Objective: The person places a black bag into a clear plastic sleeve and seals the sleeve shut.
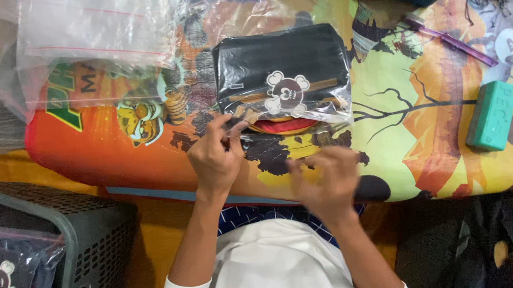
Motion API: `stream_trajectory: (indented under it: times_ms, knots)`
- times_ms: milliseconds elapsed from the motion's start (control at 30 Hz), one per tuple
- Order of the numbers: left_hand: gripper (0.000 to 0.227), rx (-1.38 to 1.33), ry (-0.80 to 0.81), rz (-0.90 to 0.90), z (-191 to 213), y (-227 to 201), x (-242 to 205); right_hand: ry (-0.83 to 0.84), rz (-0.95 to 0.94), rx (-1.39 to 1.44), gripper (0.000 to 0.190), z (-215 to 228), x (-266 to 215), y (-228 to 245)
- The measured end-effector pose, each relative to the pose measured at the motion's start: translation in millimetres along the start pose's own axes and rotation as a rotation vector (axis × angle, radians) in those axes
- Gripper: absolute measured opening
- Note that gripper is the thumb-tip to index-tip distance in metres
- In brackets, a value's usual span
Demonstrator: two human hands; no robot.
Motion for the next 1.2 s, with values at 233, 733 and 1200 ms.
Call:
stream_trajectory:
  times_ms: [233,733,1200]
  knots:
    - [0.025,0.010,0.041,0.002,3.5,-4.5,-2.1,0.278,0.344,0.014,0.044,-40.2,30.1,57.5]
    - [0.026,-0.108,0.136,-0.034,1.1,4.7,-9.5,0.788,0.279,-0.215,0.052,-143.0,65.5,37.9]
    - [0.028,-0.349,0.044,0.131,23.2,-0.5,-18.5,0.577,0.219,-0.560,0.075,-134.3,61.0,6.7]
Point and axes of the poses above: each hand's wrist, its own x-axis towards the middle knuckle, its own z-axis out of the back of the hand, y = z × x, the point moved 8 cm from there along x, towards the middle knuckle, and after that the axes turned 15 degrees about -x, right-handed, at the moved point
